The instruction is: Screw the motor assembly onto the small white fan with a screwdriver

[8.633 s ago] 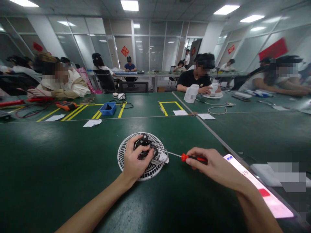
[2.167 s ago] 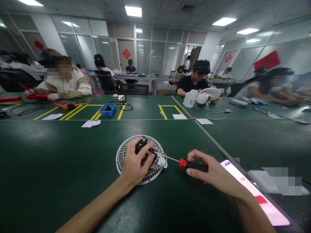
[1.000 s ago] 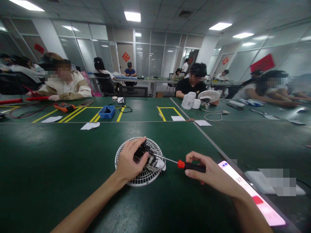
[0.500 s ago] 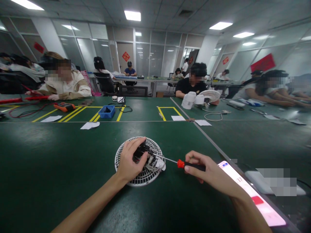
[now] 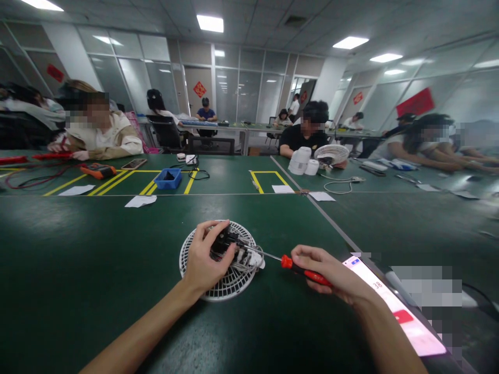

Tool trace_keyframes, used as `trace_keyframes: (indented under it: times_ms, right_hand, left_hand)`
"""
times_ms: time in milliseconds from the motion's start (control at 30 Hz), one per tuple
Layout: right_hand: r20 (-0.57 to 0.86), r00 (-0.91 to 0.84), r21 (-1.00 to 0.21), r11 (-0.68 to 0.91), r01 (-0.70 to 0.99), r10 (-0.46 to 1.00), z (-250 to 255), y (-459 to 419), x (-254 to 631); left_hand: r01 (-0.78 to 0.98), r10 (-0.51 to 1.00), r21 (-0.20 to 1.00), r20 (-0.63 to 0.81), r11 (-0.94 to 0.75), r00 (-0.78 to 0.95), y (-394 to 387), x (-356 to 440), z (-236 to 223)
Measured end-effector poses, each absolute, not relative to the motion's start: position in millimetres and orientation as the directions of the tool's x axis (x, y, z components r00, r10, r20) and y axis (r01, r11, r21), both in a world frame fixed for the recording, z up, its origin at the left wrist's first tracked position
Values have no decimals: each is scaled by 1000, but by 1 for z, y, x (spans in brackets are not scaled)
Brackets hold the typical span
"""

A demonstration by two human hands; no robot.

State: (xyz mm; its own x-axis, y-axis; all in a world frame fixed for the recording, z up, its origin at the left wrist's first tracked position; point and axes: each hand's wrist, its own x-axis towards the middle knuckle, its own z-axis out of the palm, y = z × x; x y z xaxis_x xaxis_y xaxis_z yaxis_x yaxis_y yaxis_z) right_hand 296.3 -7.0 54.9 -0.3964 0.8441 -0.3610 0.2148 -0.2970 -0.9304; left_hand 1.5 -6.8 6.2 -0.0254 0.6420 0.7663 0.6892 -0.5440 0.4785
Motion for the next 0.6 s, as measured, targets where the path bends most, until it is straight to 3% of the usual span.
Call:
trace_keyframes:
  times_ms: [133, 600]
  right_hand:
    - [-298, -399, -951, -236, 198, 867, 57, -6, 301]
    - [-284, -236, -958, -264, 116, 929, 51, 1, 298]
  left_hand:
    - [714, 642, 453, 767, -534, -7, -6, -1, 9]
    - [688, 639, 462, 770, -559, 2, -4, -2, 11]
